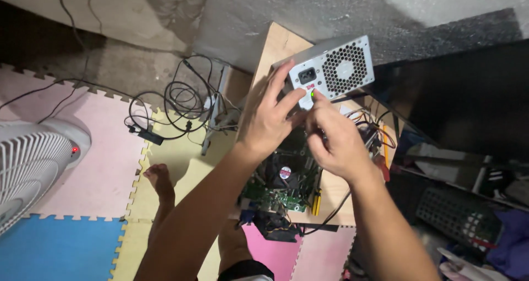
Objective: The recorder is manipulating and testing computer components, including a motherboard and power supply unit.
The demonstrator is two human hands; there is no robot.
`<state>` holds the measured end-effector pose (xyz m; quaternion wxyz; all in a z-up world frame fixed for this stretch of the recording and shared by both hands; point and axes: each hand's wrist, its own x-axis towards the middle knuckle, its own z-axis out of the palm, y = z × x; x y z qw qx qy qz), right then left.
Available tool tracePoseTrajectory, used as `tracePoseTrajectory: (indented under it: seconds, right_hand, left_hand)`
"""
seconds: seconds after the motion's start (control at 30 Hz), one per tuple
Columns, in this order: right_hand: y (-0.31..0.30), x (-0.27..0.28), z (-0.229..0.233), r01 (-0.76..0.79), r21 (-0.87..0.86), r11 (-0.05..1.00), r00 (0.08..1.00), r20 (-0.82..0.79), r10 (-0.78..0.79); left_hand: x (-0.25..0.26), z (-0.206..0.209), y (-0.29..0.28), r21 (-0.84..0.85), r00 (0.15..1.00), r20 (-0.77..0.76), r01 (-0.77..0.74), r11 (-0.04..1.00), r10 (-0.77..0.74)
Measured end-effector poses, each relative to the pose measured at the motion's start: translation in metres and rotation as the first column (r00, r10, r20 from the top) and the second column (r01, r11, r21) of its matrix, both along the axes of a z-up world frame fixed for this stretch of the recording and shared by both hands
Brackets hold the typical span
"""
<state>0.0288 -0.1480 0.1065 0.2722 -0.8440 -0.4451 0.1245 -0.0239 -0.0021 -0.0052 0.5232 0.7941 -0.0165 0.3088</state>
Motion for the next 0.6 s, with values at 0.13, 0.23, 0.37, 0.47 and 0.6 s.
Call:
tracePoseTrajectory:
  seconds: [0.13,0.23,0.37,0.47,0.6]
  right_hand:
    - [0.001,0.004,0.001,-0.077,-0.079,0.994,0.997,-0.02,0.076]
    - [0.003,0.007,0.004,-0.122,-0.157,0.98,0.992,-0.006,0.123]
    - [0.005,0.012,0.007,-0.147,-0.187,0.971,0.989,-0.02,0.146]
    - [0.008,0.021,0.015,-0.114,-0.208,0.972,0.992,-0.077,0.1]
    - [0.011,0.046,0.029,0.005,-0.328,0.945,0.951,-0.29,-0.105]
  left_hand:
    - [-0.002,-0.002,-0.002,-0.024,0.997,-0.065,0.041,0.999,-0.042]
    - [0.0,-0.004,-0.004,-0.017,0.998,-0.059,0.032,0.999,-0.033]
    - [-0.001,-0.004,-0.003,-0.013,0.998,-0.05,0.034,0.999,-0.034]
    - [0.001,-0.004,-0.002,0.0,1.0,-0.007,0.023,1.0,-0.023]
    - [-0.006,0.001,-0.001,-0.002,0.997,-0.074,0.013,1.0,-0.013]
